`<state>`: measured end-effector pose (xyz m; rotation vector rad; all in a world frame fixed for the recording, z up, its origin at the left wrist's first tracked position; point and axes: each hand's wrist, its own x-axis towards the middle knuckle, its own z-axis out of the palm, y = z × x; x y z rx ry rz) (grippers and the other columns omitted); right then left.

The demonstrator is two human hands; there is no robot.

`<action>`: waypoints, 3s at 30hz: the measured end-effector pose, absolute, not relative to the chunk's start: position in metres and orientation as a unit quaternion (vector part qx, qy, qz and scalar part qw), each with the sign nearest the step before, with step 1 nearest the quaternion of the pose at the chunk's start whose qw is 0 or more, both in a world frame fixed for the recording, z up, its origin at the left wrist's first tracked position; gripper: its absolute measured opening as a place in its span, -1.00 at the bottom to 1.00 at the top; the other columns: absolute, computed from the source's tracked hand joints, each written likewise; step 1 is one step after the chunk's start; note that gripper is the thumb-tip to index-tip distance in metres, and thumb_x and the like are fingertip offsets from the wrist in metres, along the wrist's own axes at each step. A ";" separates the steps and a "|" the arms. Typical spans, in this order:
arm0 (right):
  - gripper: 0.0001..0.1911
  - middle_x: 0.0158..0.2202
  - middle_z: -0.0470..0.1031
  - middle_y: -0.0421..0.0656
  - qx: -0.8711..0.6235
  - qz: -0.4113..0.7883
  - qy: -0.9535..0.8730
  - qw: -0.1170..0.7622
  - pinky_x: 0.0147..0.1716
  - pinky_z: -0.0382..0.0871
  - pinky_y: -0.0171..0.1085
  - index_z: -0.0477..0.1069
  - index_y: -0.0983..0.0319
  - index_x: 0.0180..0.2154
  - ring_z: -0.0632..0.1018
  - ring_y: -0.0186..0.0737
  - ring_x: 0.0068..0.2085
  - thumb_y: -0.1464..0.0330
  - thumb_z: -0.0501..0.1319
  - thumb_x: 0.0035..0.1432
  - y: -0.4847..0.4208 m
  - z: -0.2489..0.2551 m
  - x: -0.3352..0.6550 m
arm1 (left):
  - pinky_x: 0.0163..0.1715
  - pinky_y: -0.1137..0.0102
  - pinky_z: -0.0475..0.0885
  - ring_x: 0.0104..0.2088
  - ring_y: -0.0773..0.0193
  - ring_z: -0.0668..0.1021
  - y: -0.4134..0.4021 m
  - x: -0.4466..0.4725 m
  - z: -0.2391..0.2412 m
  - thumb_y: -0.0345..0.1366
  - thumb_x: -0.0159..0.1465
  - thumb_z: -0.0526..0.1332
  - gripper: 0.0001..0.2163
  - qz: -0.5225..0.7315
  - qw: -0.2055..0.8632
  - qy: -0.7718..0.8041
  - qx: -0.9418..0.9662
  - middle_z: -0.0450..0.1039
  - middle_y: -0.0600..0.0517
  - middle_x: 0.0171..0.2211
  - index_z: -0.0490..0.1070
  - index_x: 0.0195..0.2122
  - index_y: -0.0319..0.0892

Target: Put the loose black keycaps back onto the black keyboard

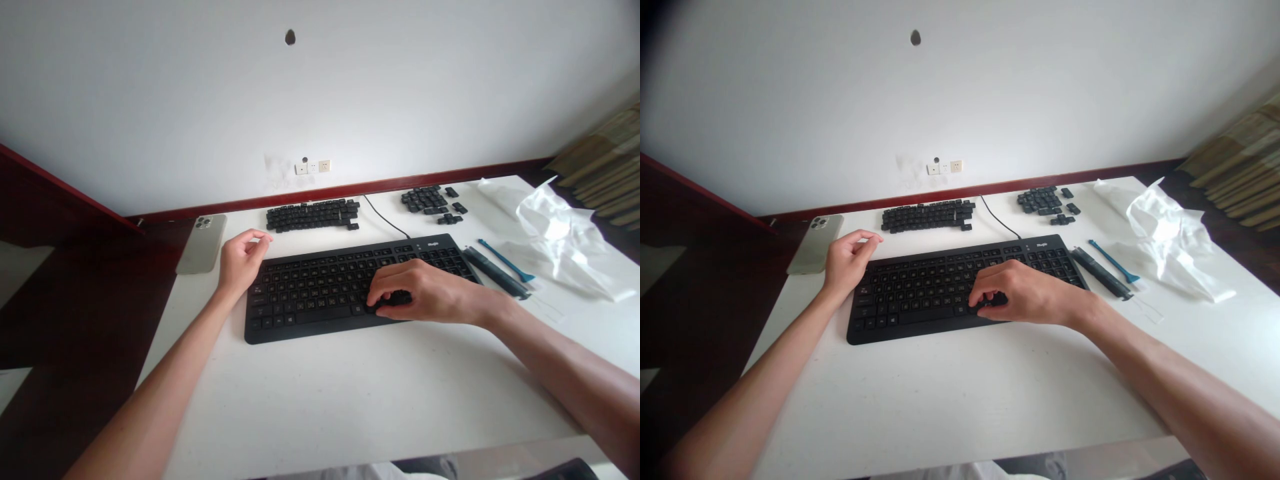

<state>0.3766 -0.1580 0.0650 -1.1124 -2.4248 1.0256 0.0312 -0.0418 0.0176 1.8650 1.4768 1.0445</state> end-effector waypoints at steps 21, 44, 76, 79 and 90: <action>-0.73 -0.31 0.58 -0.06 -0.424 -0.049 -0.903 0.059 -0.41 0.40 -0.13 0.56 0.23 -0.39 0.52 -0.13 -0.36 0.65 0.20 0.20 -0.226 0.070 0.330 | -0.56 0.43 0.04 -0.63 0.41 0.16 -0.041 0.034 0.018 -0.14 0.31 0.27 -0.78 0.387 0.253 0.550 0.695 0.20 0.17 -0.69 0.63 -0.29 -0.16; -0.73 -0.30 0.50 -0.14 -0.435 0.308 -0.826 0.183 -0.38 0.31 -0.25 0.59 0.18 -0.13 0.43 -0.23 -0.34 0.13 0.37 0.28 -0.152 0.058 0.373 | -0.56 0.41 0.01 -0.63 0.39 0.15 -0.040 0.033 0.016 -0.14 0.31 0.27 -0.78 0.386 0.269 0.546 0.693 0.14 0.18 -0.70 0.62 -0.28 -0.16; -0.67 -0.23 0.62 -0.01 -0.506 0.033 -0.830 0.231 -0.10 0.50 0.03 0.67 0.19 -0.06 0.57 0.02 -0.17 0.21 0.17 0.41 -0.065 0.034 0.379 | -0.50 0.41 0.08 -0.62 0.37 0.22 -0.040 0.031 0.016 -0.14 0.30 0.25 -0.79 0.403 0.312 0.520 0.685 0.18 0.19 -0.69 0.57 -0.35 -0.14; -0.69 -0.21 0.64 0.00 -0.497 0.049 -0.833 0.238 -0.09 0.50 0.03 0.68 0.19 -0.11 0.58 0.04 -0.14 0.21 0.19 0.40 -0.065 0.035 0.374 | -0.49 0.41 0.09 -0.61 0.36 0.22 -0.040 0.031 0.015 -0.14 0.30 0.24 -0.79 0.401 0.310 0.523 0.685 0.18 0.18 -0.68 0.57 -0.34 -0.14; -0.73 -0.19 0.71 -0.06 -0.544 0.131 -0.801 0.215 -0.23 0.55 -0.06 0.67 0.11 -0.20 0.65 -0.02 -0.25 0.11 0.28 0.30 -0.067 0.053 0.379 | -0.49 0.41 0.08 -0.60 0.36 0.23 -0.040 0.031 0.017 -0.14 0.30 0.24 -0.78 0.399 0.319 0.518 0.686 0.21 0.17 -0.67 0.57 -0.34 -0.16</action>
